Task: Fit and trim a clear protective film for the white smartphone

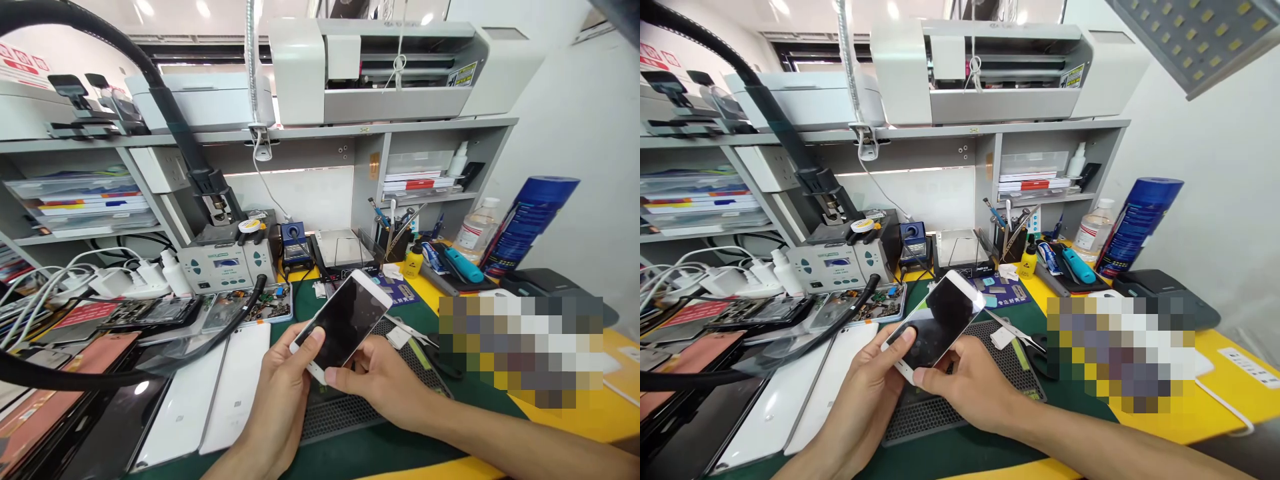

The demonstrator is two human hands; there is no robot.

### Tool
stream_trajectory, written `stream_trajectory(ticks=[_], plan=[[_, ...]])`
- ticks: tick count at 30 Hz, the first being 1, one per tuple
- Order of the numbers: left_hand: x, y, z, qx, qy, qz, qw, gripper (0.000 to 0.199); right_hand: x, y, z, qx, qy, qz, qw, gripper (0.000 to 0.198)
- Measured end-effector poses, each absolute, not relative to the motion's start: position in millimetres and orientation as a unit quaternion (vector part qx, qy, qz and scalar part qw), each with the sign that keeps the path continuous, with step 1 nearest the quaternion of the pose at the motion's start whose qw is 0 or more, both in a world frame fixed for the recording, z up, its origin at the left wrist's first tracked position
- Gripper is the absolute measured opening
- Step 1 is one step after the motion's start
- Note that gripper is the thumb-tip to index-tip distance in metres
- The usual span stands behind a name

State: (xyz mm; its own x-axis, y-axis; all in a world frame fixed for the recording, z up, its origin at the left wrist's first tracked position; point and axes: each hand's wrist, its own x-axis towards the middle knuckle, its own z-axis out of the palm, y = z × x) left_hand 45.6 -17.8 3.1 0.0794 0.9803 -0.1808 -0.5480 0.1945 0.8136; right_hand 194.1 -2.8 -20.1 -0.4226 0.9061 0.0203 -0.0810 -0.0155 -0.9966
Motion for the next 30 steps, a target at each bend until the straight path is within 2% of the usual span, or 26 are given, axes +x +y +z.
stream_trajectory(ticks=[6, 12, 16, 25, 30], plan=[[47, -22, 9, 0.282, 0.393, 0.560, 0.672, 0.047, 197, -1, -18, -0.306, -0.549, 0.651, 0.426, 0.030], [43, -20, 10, 0.254, 0.417, 0.558, 0.671, 0.050, 209, 2, -11, -0.314, -0.523, 0.668, 0.425, 0.023], [43, -21, 10, 0.249, 0.418, 0.560, 0.670, 0.047, 214, 1, -7, -0.265, -0.534, 0.661, 0.456, 0.027], [43, -19, 7, 0.253, 0.432, 0.557, 0.662, 0.048, 225, 0, 10, -0.269, -0.514, 0.635, 0.510, 0.035], [44, -19, 7, 0.253, 0.434, 0.563, 0.656, 0.049, 235, 3, 15, -0.304, -0.544, 0.613, 0.486, 0.027]])
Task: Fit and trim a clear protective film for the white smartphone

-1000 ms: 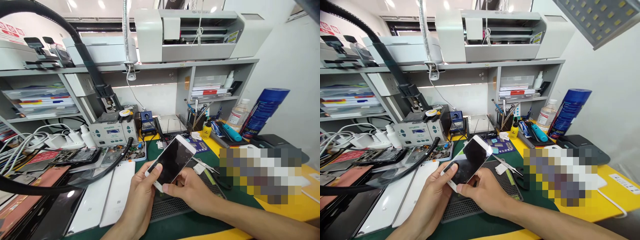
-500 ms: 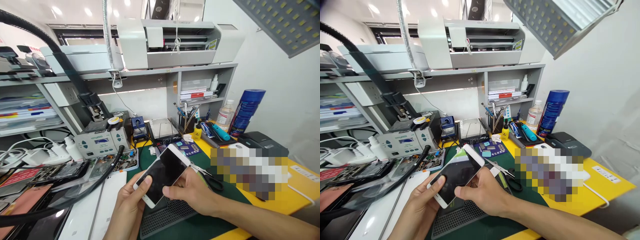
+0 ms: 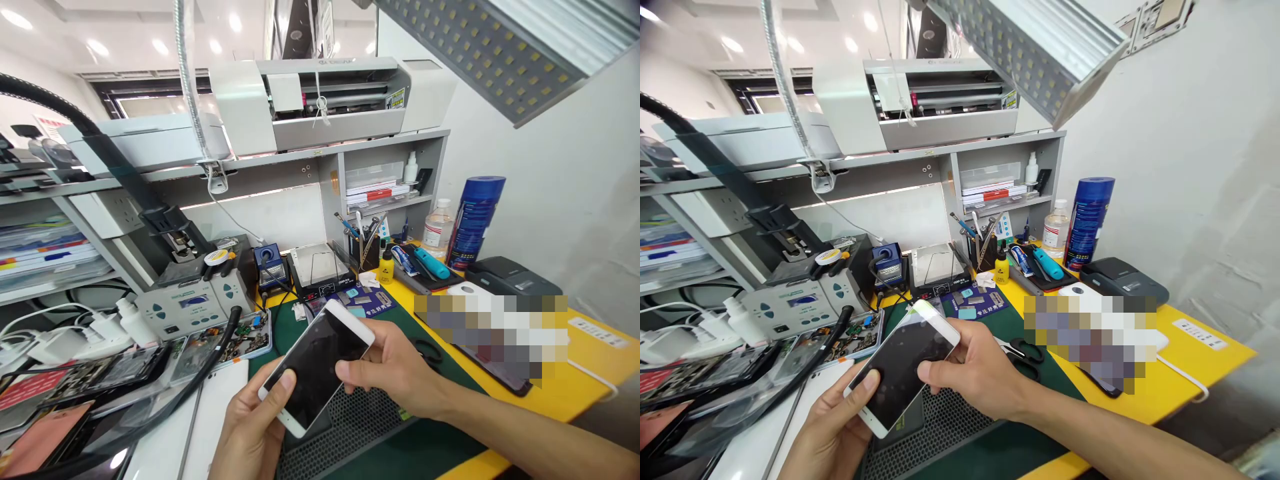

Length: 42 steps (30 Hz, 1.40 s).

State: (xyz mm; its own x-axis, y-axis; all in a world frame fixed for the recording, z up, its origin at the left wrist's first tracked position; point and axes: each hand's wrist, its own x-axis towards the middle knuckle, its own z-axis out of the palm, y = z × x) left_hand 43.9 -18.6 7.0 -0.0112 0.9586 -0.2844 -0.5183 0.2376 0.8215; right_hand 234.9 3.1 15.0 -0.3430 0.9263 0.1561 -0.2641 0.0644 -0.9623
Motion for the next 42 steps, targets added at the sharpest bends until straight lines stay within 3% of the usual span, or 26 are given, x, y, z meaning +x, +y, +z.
stream_trajectory(ticks=[5, 20, 31, 42], plan=[[43, -16, 4, 0.235, 0.449, 0.570, 0.646, 0.048, 242, 6, 16, -0.347, -0.582, 0.583, 0.449, 0.027], [44, -12, -6, 0.240, 0.442, 0.551, 0.666, 0.043, 239, 5, 12, -0.434, -0.622, 0.475, 0.446, 0.034], [43, -9, -6, 0.247, 0.447, 0.551, 0.660, 0.037, 245, 4, 14, -0.419, -0.639, 0.513, 0.391, 0.039], [41, -8, -6, 0.228, 0.450, 0.562, 0.655, 0.041, 249, 4, 15, -0.380, -0.626, 0.555, 0.394, 0.054]])
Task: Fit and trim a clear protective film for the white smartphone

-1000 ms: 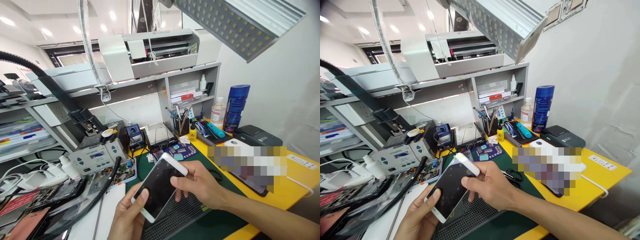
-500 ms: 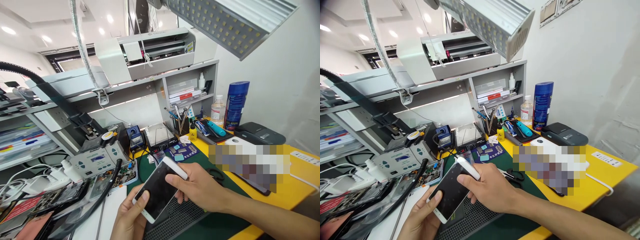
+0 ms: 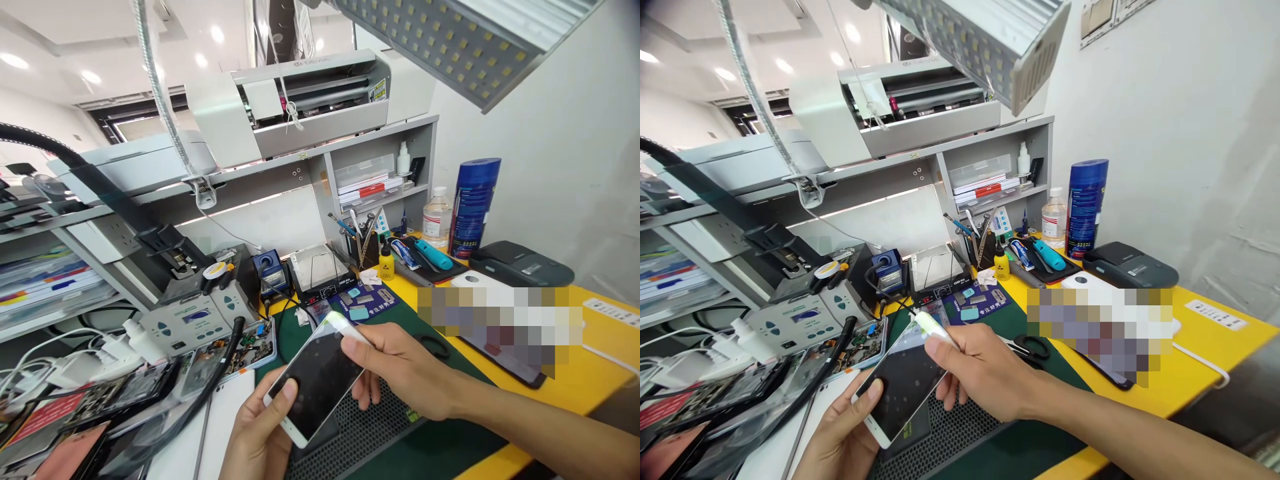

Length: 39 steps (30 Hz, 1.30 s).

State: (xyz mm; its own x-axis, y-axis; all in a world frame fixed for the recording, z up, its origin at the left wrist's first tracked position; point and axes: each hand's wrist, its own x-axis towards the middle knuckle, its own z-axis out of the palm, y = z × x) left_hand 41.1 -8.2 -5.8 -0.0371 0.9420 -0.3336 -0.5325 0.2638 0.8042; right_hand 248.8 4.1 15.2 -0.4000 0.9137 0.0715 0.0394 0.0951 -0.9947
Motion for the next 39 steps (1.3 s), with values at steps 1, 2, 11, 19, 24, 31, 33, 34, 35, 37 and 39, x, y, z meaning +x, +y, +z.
stream_trajectory(ticks=[1, 2, 11, 19, 24, 31, 33, 34, 35, 37, 39], plan=[[41, -8, -5, 0.228, 0.450, 0.563, 0.655, 0.042, 249, 4, 15, -0.374, -0.625, 0.558, 0.397, 0.055], [40, -8, -4, 0.228, 0.452, 0.563, 0.653, 0.043, 249, 4, 15, -0.369, -0.623, 0.562, 0.400, 0.055], [41, -13, 4, 0.234, 0.456, 0.571, 0.641, 0.040, 248, 2, 14, -0.336, -0.600, 0.597, 0.414, 0.055], [33, -7, 11, 0.238, 0.459, 0.578, 0.631, 0.039, 238, 7, 8, -0.325, -0.577, 0.639, 0.391, 0.056], [24, -4, 17, 0.247, 0.476, 0.585, 0.608, 0.036, 233, 12, 0, -0.347, -0.586, 0.626, 0.380, 0.042], [20, -9, 16, 0.281, 0.463, 0.596, 0.593, 0.037, 235, 11, 6, -0.333, -0.584, 0.645, 0.364, 0.043], [21, -10, 17, 0.287, 0.464, 0.604, 0.581, 0.037, 236, 12, 7, -0.320, -0.576, 0.657, 0.366, 0.046], [21, -10, 18, 0.288, 0.463, 0.608, 0.577, 0.036, 236, 12, 8, -0.311, -0.569, 0.665, 0.370, 0.049], [21, -11, 18, 0.289, 0.462, 0.609, 0.576, 0.036, 237, 12, 8, -0.300, -0.562, 0.673, 0.376, 0.053], [19, -10, 17, 0.292, 0.459, 0.607, 0.579, 0.036, 239, 13, 8, -0.280, -0.551, 0.685, 0.386, 0.059], [17, -10, 15, 0.297, 0.455, 0.604, 0.582, 0.035, 240, 14, 7, -0.272, -0.546, 0.689, 0.390, 0.061]])
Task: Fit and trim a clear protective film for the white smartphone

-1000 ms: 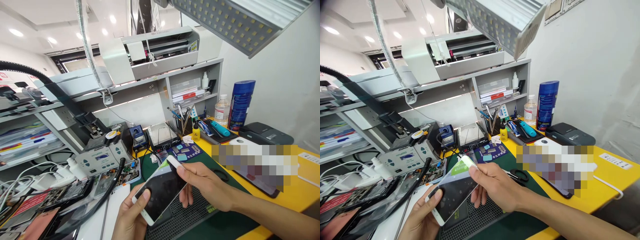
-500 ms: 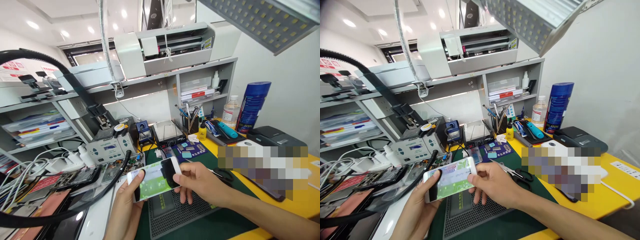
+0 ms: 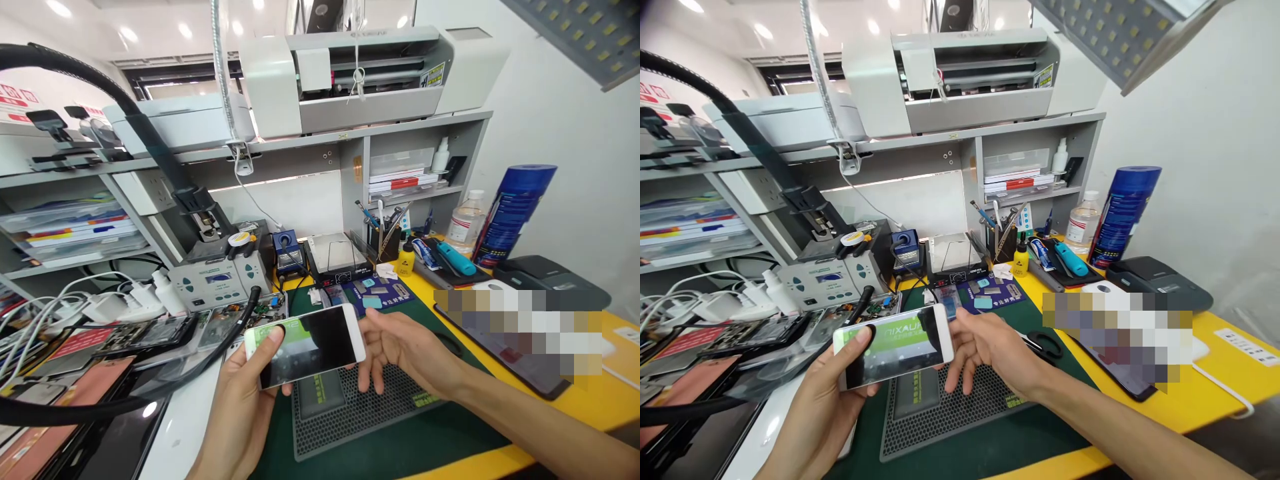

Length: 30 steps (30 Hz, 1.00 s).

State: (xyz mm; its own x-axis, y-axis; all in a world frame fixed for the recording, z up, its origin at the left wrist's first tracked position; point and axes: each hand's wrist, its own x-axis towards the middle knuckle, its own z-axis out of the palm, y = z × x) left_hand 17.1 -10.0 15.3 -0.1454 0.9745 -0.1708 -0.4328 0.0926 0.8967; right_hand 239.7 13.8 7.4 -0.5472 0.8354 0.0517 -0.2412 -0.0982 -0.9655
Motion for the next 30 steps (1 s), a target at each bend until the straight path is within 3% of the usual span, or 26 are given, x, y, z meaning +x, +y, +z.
stream_trajectory(ticks=[17, 30], plan=[[17.5, -6.9, 15.0, 0.290, 0.490, 0.597, 0.564, 0.041, 242.0, 17.9, 6.8, -0.327, -0.486, 0.741, 0.328, 0.064], [14.0, -5.9, 11.7, 0.303, 0.479, 0.596, 0.569, 0.031, 245.8, 19.3, 6.7, -0.294, -0.441, 0.796, 0.293, 0.059]])
